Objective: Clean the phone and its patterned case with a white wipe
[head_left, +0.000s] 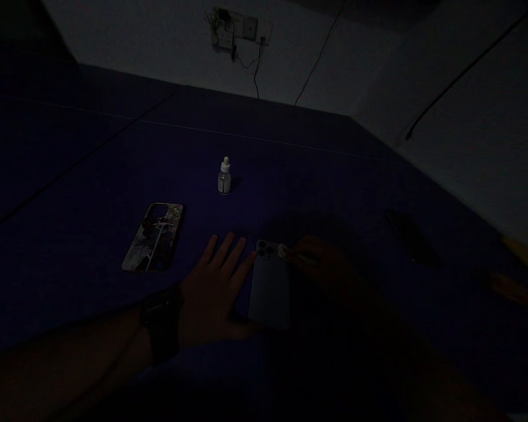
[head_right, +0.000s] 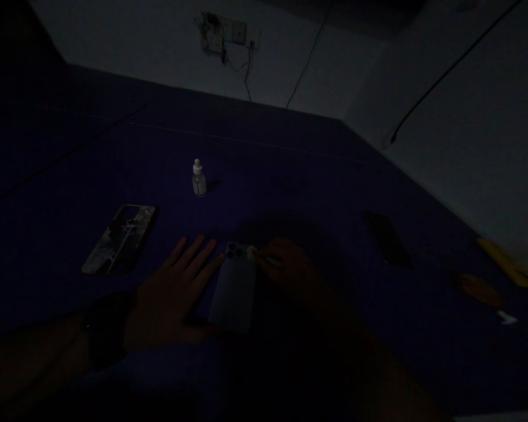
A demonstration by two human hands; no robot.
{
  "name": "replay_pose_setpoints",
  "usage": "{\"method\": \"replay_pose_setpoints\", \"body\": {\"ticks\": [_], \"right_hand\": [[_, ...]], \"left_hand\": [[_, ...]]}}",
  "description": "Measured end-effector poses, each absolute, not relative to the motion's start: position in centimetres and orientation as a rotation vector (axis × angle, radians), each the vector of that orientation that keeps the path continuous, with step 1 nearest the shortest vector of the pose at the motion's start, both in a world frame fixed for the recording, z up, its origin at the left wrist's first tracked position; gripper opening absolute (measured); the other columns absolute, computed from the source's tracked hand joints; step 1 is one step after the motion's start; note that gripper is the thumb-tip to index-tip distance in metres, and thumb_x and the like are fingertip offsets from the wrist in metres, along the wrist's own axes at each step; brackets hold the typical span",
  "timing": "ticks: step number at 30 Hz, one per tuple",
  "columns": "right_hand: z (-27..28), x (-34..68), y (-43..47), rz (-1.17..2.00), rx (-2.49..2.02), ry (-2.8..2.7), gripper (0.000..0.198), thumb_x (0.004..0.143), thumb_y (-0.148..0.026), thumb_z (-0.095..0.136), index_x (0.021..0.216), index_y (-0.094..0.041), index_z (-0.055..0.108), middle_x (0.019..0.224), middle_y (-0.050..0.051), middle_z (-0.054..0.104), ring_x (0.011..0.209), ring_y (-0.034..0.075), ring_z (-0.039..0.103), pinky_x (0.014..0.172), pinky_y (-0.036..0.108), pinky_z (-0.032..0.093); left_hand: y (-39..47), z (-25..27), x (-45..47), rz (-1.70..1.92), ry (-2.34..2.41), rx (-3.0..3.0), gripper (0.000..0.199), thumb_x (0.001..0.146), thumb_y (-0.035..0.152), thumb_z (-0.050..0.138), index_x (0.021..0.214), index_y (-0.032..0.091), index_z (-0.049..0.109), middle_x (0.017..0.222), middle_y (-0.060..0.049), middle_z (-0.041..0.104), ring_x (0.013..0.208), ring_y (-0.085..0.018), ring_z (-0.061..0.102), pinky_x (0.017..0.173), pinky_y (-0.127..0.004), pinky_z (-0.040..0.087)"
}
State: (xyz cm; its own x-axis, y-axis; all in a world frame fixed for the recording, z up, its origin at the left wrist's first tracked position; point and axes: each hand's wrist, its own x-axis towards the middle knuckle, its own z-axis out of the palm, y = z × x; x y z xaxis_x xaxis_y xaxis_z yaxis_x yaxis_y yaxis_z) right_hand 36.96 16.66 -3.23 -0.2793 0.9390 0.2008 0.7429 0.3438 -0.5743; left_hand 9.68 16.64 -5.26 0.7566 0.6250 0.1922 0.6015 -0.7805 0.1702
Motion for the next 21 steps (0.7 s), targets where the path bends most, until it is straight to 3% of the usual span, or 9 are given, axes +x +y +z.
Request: {"method": "replay_pose_setpoints", "body": {"ticks": [7,14,21], "right_hand": [[-2.4,36.3,15.1,0.657,-1.253,-2.373,0.024,0.099,-0.041,0.058,0.089,-0.026,0.075,0.087,0.004,0.070,0.083,0.018,0.064,0.075,0.033,0.052],[-3.7,37.2,16.4,0.409,-1.455,-2.141,0.026,0.099,-0.040,0.054,0.091,-0.023,0.073,0.089,0.006,0.070,0.084,0.021,0.064,0.077,0.038,0.050],[-2.7,36.9,15.4,0.583,-1.269,-2.387,0.026,0.100,-0.040,0.055,0.089,-0.025,0.073,0.083,0.003,0.068,0.079,0.018,0.062,0.072,0.032,0.049]], "left_hand": [[16.7,-5.3,9.7,0.345,0.987,2.864,0.113,0.073,0.087,0.055,0.152,0.009,0.037,0.161,-0.024,0.029,0.149,-0.049,0.022,0.119,-0.067,0.013],[16.8,-5.2,9.7,0.347,0.979,2.869,0.111,0.073,0.085,0.056,0.151,0.008,0.039,0.159,-0.026,0.032,0.147,-0.050,0.025,0.118,-0.069,0.015],[16.7,-5.2,9.6,0.342,0.984,2.864,0.111,0.074,0.087,0.053,0.152,0.010,0.038,0.160,-0.024,0.030,0.148,-0.049,0.024,0.119,-0.068,0.015]]}}
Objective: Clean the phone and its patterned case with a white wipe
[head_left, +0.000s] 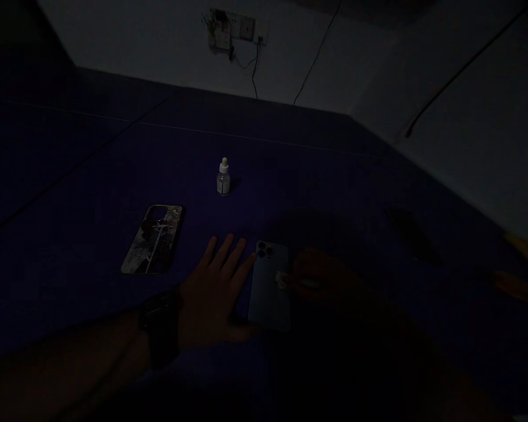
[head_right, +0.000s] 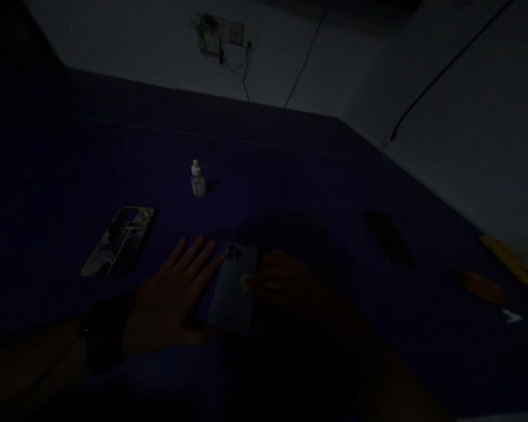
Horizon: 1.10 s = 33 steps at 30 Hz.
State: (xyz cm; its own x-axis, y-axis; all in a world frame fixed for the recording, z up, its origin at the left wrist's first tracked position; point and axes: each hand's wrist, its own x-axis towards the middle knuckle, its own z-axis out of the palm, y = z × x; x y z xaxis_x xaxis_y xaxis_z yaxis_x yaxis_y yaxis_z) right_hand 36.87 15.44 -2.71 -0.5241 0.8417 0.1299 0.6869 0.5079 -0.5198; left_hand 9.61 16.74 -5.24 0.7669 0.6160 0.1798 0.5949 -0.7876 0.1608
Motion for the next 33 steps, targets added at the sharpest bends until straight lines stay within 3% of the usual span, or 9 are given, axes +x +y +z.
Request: {"method": "replay_pose_setpoints", "body": {"ticks": [6,13,20,24,33], "right_hand": [[-3.7,37.1,16.8,0.429,-1.415,-2.175,0.021,0.097,-0.036,0.059,0.091,-0.022,0.072,0.090,0.007,0.071,0.085,0.021,0.064,0.075,0.036,0.049],[-2.5,36.6,15.7,0.669,-1.251,-2.365,0.024,0.098,-0.039,0.059,0.086,-0.025,0.073,0.083,0.002,0.069,0.078,0.017,0.062,0.076,0.033,0.049],[-3.8,37.2,17.0,0.456,-1.435,-2.162,0.025,0.097,-0.039,0.057,0.090,-0.021,0.073,0.089,0.007,0.070,0.084,0.022,0.064,0.076,0.037,0.050],[-3.2,36.9,16.4,0.580,-1.403,-2.202,0.029,0.098,-0.042,0.057,0.082,-0.022,0.071,0.082,0.005,0.068,0.077,0.019,0.062,0.070,0.033,0.049],[-2.1,36.5,14.6,0.836,-1.282,-2.372,0.031,0.101,-0.044,0.054,0.090,-0.024,0.074,0.087,0.003,0.068,0.080,0.017,0.061,0.073,0.032,0.047]], "left_hand": [[16.7,-4.9,9.8,0.292,0.997,2.853,0.114,0.072,0.085,0.057,0.152,0.007,0.037,0.160,-0.026,0.030,0.149,-0.050,0.022,0.119,-0.069,0.013],[16.7,-5.0,9.7,0.317,0.999,2.842,0.112,0.074,0.087,0.054,0.152,0.009,0.037,0.161,-0.025,0.028,0.149,-0.049,0.020,0.119,-0.068,0.013],[16.7,-5.1,9.7,0.333,0.976,2.868,0.113,0.073,0.086,0.055,0.152,0.008,0.037,0.160,-0.026,0.030,0.148,-0.050,0.022,0.118,-0.070,0.014],[16.7,-5.2,9.7,0.374,0.983,2.858,0.115,0.071,0.085,0.060,0.152,0.007,0.035,0.159,-0.025,0.032,0.149,-0.048,0.021,0.119,-0.069,0.013],[16.7,-4.9,9.7,0.348,0.995,2.838,0.111,0.072,0.086,0.057,0.151,0.010,0.039,0.161,-0.023,0.031,0.149,-0.048,0.021,0.119,-0.068,0.014]]}}
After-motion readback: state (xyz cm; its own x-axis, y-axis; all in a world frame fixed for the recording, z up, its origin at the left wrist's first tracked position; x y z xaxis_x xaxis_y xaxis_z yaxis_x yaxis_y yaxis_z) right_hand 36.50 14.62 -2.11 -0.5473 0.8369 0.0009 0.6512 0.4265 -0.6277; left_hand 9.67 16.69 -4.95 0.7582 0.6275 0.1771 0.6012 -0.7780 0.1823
